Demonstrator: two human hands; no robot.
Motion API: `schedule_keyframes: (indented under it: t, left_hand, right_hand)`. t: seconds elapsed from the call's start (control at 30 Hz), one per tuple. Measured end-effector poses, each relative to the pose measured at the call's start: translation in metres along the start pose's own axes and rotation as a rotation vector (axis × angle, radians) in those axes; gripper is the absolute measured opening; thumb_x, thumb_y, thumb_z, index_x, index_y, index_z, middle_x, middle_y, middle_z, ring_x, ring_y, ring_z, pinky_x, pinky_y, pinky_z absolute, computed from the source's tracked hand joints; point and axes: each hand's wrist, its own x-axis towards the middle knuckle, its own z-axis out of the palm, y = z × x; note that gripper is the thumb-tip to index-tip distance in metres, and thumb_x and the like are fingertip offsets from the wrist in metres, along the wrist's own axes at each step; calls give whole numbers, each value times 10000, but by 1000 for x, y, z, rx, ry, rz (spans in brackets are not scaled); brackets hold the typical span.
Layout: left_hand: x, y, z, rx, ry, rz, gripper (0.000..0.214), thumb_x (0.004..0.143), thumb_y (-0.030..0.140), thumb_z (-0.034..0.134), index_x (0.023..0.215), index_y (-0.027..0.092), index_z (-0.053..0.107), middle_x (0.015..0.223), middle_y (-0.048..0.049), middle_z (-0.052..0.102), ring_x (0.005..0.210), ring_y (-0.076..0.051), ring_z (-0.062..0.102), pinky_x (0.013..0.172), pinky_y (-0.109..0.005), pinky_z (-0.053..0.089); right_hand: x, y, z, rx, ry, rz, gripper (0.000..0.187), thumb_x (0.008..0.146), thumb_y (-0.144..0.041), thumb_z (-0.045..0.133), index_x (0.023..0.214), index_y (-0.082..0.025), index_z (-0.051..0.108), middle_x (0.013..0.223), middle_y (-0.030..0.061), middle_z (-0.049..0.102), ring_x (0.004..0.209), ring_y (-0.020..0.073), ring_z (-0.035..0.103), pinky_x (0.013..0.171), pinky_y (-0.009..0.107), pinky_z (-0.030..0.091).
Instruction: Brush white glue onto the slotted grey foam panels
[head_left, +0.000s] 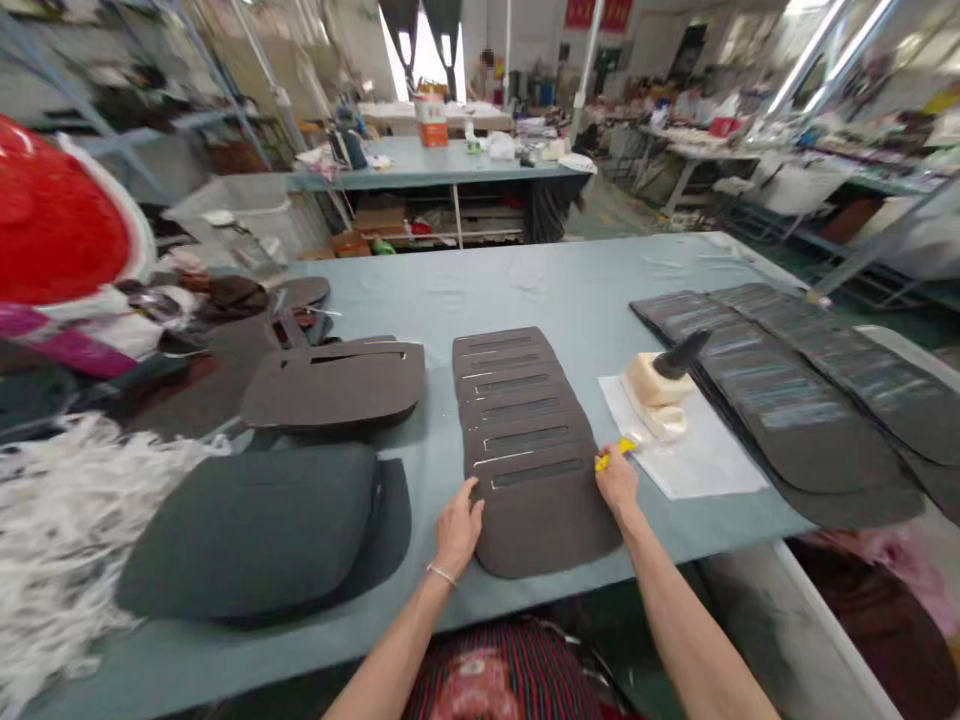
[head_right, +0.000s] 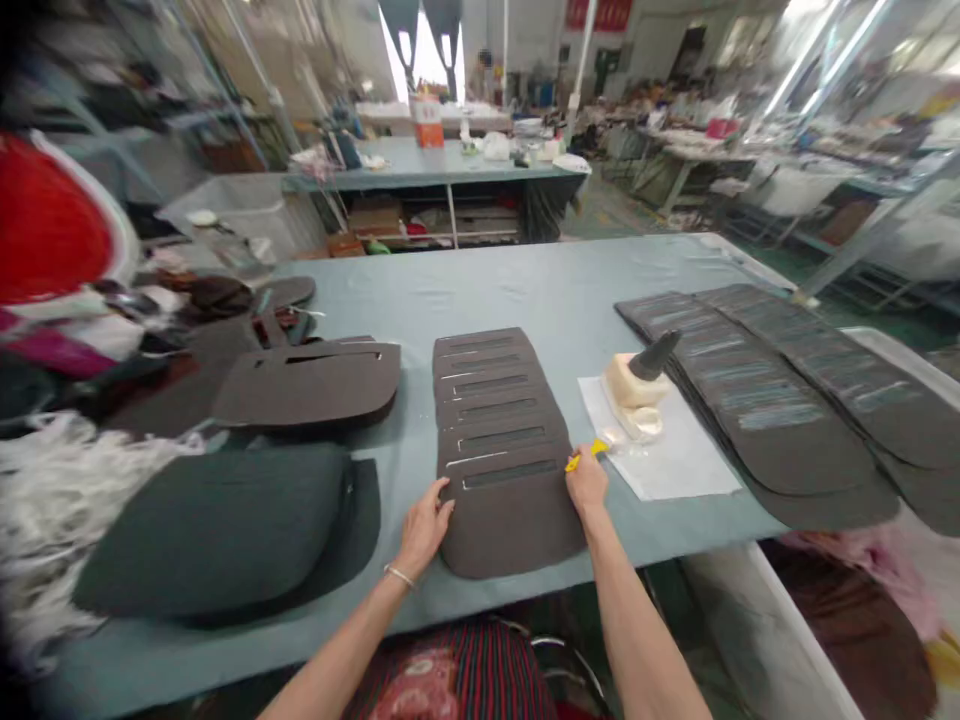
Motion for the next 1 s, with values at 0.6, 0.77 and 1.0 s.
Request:
schedule_keyframes:
  t: [0.6, 0.77, 1.0]
  left_hand:
    - [-7, 2, 2, -4, 55, -10, 379, 882, 217, 452, 1259, 234, 479, 1174, -64, 613, 1029, -187, 591, 886, -312, 462]
    - [-5, -2, 8, 35, 52, -21, 369, 888, 227, 440, 1255, 234, 486, 1161, -66, 620, 1021, -203, 596, 876, -330, 468]
    - [-5, 3, 8, 75, 46, -13, 367, 894, 235, 429, 1258, 229, 473, 1157, -71, 617, 1013, -201, 596, 862, -321, 470]
  right_hand:
    - [4, 1, 5, -62, -27, 27, 193, 912, -349, 430, 988, -204, 531, 749, 23, 581, 669, 160, 560, 549, 255, 266]
    - [1, -3, -1, -82, -26, 26, 180, 915, -322, 429, 986, -197, 538, 779, 29, 579, 690, 154, 562, 572, 243, 294]
    - [-2, -5, -4, -104, -19, 5, 163, 925, -299, 421, 1001, -194, 519, 824, 35, 588, 720, 147, 580, 567, 240, 288]
